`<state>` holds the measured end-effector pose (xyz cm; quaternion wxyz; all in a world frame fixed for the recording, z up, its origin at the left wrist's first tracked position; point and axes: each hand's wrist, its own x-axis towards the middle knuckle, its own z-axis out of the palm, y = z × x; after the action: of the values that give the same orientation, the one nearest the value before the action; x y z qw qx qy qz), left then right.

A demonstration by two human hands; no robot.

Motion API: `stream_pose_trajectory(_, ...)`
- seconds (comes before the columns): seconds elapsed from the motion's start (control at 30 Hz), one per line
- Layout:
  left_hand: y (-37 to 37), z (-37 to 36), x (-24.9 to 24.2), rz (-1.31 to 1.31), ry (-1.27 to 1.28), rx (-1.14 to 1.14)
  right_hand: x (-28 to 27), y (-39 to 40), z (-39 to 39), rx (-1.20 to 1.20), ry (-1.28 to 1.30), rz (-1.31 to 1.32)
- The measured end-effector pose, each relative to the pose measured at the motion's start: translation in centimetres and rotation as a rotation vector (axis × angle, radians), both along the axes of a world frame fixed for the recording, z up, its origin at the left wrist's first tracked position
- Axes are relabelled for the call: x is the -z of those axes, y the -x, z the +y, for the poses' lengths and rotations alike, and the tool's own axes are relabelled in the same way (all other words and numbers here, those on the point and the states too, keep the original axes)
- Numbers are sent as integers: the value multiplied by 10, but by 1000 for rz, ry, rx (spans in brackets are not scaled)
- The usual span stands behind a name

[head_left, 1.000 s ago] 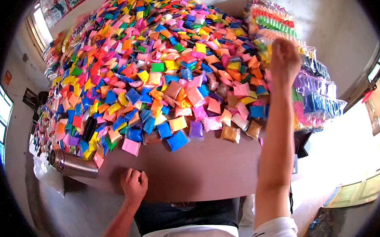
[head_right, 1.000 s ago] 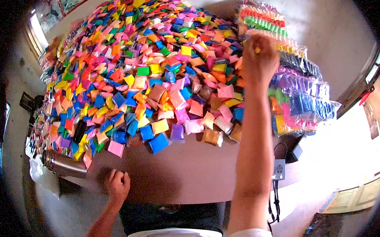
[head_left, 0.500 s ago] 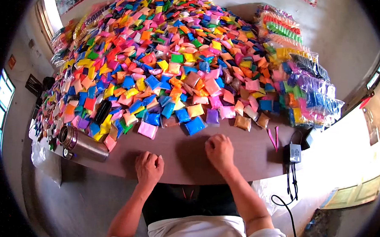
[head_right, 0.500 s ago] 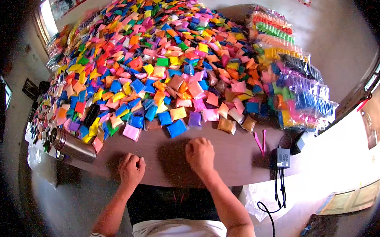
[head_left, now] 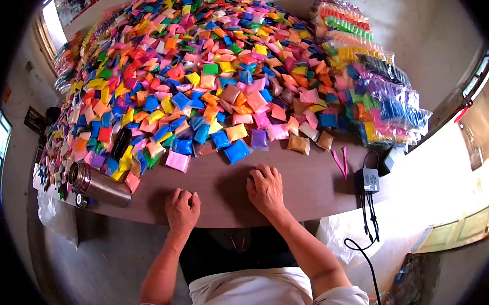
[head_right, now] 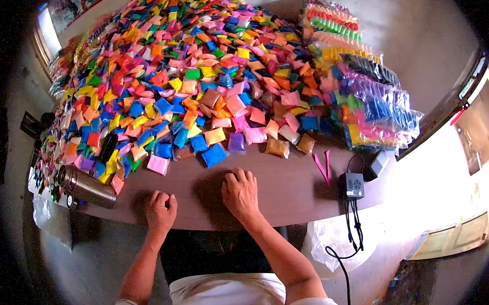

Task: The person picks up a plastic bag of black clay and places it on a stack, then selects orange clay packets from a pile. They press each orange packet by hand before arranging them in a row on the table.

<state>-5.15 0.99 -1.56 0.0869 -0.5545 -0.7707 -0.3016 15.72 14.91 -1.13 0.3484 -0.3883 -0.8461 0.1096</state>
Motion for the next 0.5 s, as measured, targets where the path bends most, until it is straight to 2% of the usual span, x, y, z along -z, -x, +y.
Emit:
stream_pose_trajectory(0.1, -2, 0, -3, 80, -5, -8, -3, 4, 1, 4, -4, 87)
stream_pose_trajectory(0.5, -2, 2, -10, 101, -71, 58, -2, 1, 1, -19, 23, 85)
